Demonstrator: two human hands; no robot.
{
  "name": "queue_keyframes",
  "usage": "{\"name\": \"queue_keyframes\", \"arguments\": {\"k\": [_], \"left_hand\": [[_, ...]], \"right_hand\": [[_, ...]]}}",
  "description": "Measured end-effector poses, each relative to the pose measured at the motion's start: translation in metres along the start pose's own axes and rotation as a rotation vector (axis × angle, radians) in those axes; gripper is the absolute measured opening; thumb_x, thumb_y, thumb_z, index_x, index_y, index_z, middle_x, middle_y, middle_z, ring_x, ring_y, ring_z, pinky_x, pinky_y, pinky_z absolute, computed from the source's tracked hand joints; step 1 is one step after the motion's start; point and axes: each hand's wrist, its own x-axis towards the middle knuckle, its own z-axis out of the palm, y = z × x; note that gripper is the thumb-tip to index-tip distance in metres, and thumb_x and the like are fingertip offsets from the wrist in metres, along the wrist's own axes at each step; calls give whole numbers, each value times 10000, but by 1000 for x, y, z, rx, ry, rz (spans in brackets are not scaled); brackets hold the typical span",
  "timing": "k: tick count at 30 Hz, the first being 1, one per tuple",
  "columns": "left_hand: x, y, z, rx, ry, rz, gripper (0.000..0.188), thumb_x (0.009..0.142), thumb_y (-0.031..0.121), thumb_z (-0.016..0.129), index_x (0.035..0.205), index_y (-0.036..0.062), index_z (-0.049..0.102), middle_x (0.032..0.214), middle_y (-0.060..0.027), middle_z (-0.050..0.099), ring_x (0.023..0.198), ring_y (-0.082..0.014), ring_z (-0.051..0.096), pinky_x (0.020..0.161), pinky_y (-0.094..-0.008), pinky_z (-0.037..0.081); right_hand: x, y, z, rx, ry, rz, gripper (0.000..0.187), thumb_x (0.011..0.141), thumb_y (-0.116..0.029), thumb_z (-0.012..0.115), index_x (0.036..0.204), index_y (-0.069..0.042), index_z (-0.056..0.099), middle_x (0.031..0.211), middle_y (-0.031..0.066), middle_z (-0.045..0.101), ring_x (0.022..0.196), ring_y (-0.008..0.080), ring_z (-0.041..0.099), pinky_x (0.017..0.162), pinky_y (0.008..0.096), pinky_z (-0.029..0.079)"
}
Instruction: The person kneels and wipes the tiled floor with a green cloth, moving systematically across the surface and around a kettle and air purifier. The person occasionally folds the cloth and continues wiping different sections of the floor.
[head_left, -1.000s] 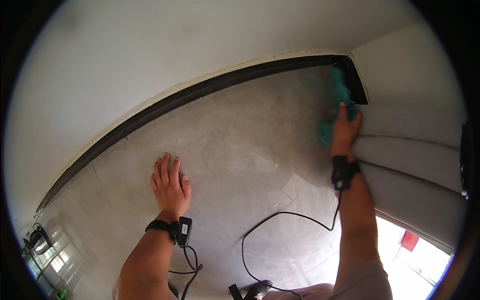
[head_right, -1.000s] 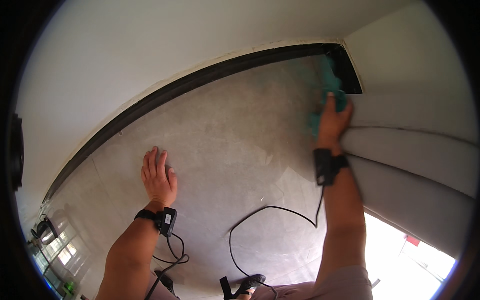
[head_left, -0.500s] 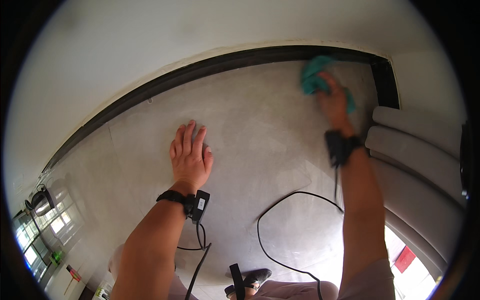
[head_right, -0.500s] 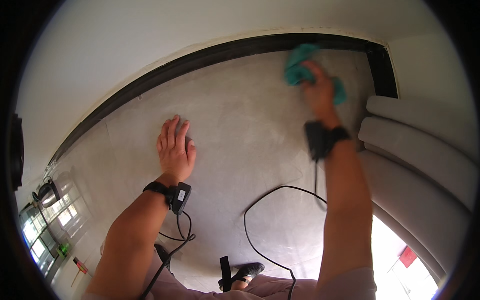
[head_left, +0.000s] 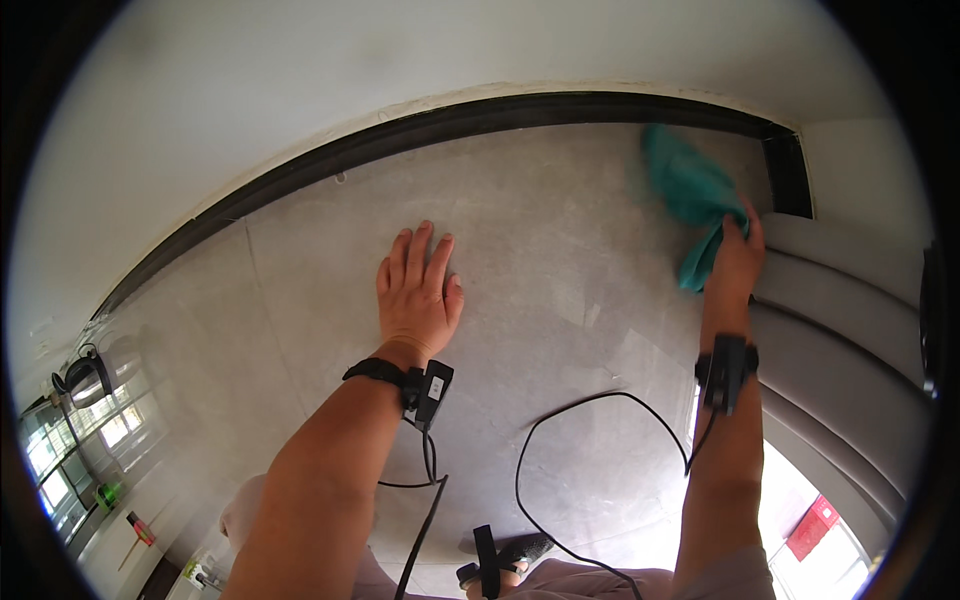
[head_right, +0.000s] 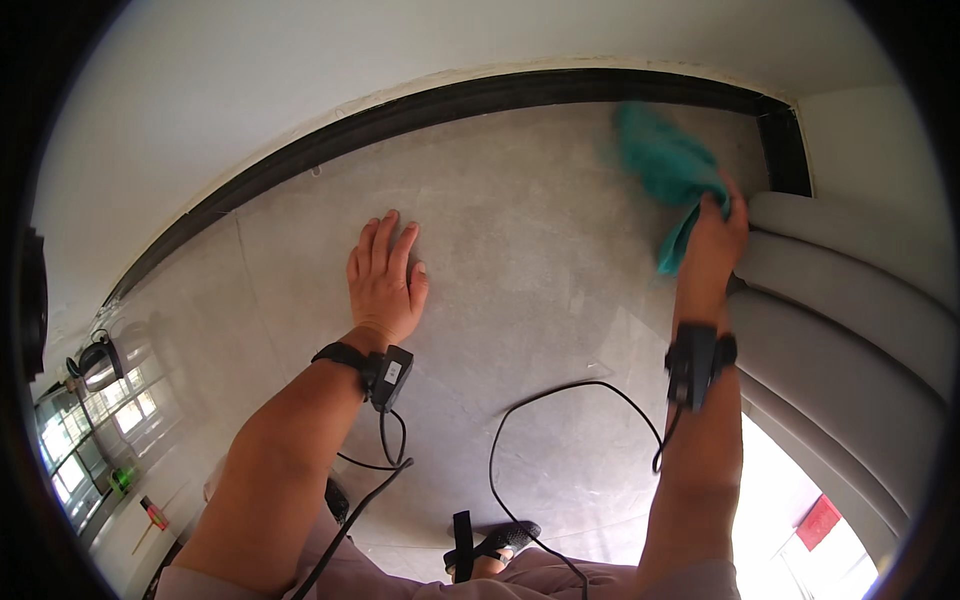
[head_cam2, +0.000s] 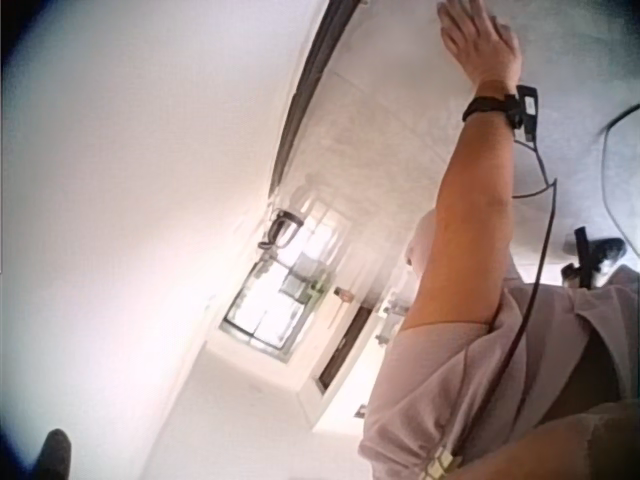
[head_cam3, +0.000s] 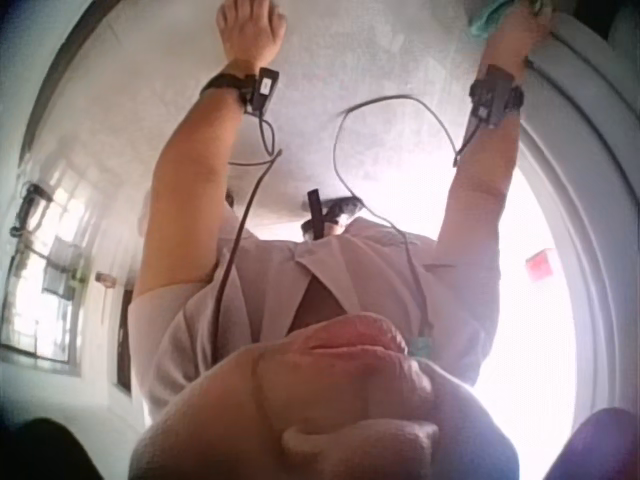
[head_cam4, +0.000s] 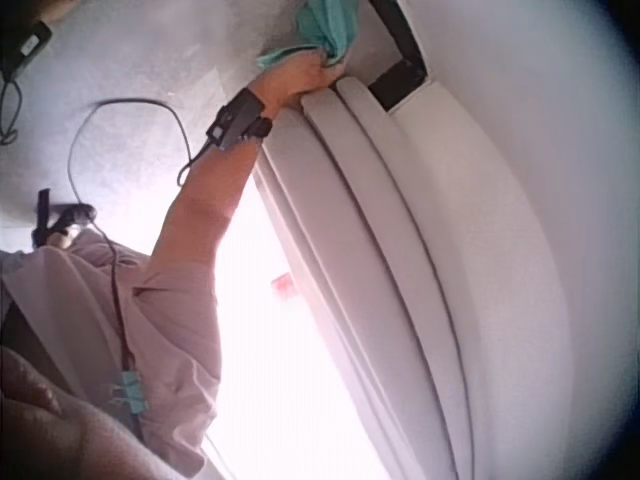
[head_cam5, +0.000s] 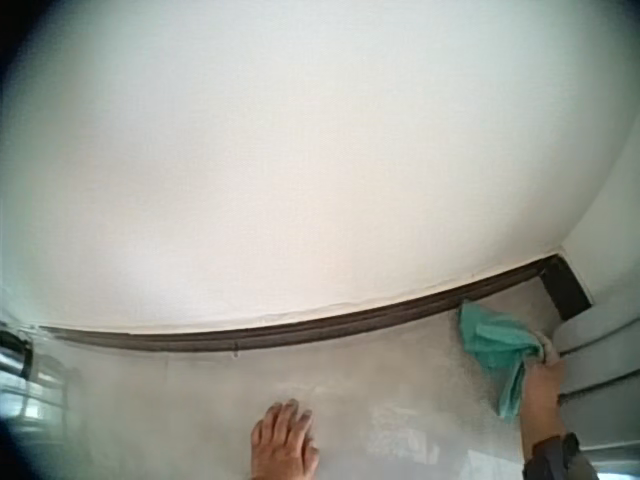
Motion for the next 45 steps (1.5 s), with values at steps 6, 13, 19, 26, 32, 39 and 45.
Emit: {"name": "queue_keyframes", "arguments": {"k": [6, 13, 19, 26, 32, 39, 45], "left_hand": [[1, 0, 2, 34, 43, 28, 467, 851, 239, 521, 1307, 148, 473, 1437, -95, 377, 1325, -325, 328, 1055, -466, 273], [2, -2, 9, 18, 67, 61, 467, 858, 229, 509, 1314, 133, 470, 1446, -111, 366, 1332, -334, 318, 1045, -463, 275], [5, 1, 11, 46, 105, 39, 426, 892, 226, 491, 1311, 150, 485, 1426, -73, 400, 1335, -300, 334, 1066, -445, 267], [8, 3, 15, 74, 183, 95, 409, 899, 242, 496, 1298, 152, 486, 1420, -76, 407, 1318, -307, 352, 1050, -449, 293], [11, 3, 21, 70, 200, 93, 397, 913, 262, 472, 1299, 173, 482, 1420, -75, 411, 1326, -306, 347, 1053, -466, 292], [12, 5, 22, 39, 196, 95, 405, 913, 274, 467, 1304, 168, 480, 1424, -79, 404, 1342, -298, 324, 1064, -466, 280], [13, 5, 24, 27, 198, 110, 419, 910, 291, 474, 1306, 155, 482, 1421, -89, 408, 1338, -293, 335, 1072, -470, 285]], "right_hand": [[18, 64, 99, -884, -73, -824, 388, 767, -83, 592, 1152, -79, 648, 1243, 172, 585, 1085, 331, 582, 913, 373, 484], [-152, 15, 115, -399, -719, -550, 463, 663, 80, 502, 1017, -145, 698, 1199, 57, 617, 1053, 327, 567, 907, 418, 470], [-215, -7, 20, -117, -978, -117, 565, 628, 200, 415, 1019, -103, 688, 1107, 115, 630, 1074, 317, 574, 929, 382, 458], [-45, -23, -70, -331, -280, -174, 398, 848, 25, 487, 1172, -131, 658, 1038, 52, 687, 886, 116, 627, 774, 242, 492], [-53, 66, -69, -732, -69, -25, 420, 754, 21, 499, 1093, -121, 702, 974, 103, 700, 872, 154, 637, 783, 287, 483], [-354, 41, -81, -725, -470, -353, 418, 602, 99, 514, 849, -168, 719, 1092, 68, 619, 999, 301, 561, 878, 403, 423], [-436, -19, -94, -369, -550, 376, 480, 568, 151, 443, 867, -115, 708, 1048, 95, 630, 1048, 311, 562, 956, 374, 424]]}}
